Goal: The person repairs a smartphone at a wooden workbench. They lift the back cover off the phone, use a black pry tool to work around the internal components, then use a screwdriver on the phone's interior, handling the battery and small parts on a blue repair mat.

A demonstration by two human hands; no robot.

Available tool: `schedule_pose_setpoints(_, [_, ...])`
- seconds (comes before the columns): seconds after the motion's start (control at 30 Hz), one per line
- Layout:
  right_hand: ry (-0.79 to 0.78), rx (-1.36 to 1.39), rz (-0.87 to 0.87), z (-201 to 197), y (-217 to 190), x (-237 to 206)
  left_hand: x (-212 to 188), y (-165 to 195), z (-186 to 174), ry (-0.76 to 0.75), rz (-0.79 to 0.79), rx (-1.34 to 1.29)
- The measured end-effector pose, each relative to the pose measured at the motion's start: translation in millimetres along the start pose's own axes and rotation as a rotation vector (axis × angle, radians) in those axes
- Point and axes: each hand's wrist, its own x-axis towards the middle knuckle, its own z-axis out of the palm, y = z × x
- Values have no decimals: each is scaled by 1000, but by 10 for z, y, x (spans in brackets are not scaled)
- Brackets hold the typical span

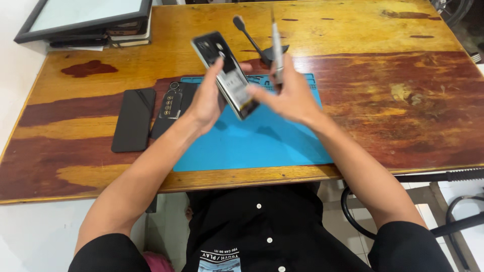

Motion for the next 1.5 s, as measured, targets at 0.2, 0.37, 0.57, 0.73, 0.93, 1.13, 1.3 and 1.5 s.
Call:
schedule_pose_setpoints(0.2, [-88,-11,-260,70,-142,-84,-109,-115,199,-224,-170,-61])
schedule_pose_setpoints(0.37, [-109,-57,-133,-29,-88,-32,-90,-91,240,-223,-147,23])
schedule_pose_setpoints(0.57, [-83,-290,140,-417,306,163,-22,-24,153,42,-87,589])
schedule_pose_setpoints(0.73, [-248,-539,466,-848,661,308,-58,-11,180,40,-25,754])
schedule_pose_setpoints(0.93, [-381,-686,638,-987,663,253,-104,50,248,-11,5,822])
schedule_pose_setpoints(1.13, [-456,-769,818,-924,406,233,-106,108,238,-9,-7,806])
schedule_pose_setpoints(1.3, [-440,-821,743,-879,430,254,-100,130,215,-1,12,790])
schedule_pose_setpoints(1.5, [-156,-713,388,-808,628,354,-106,138,197,-8,23,794])
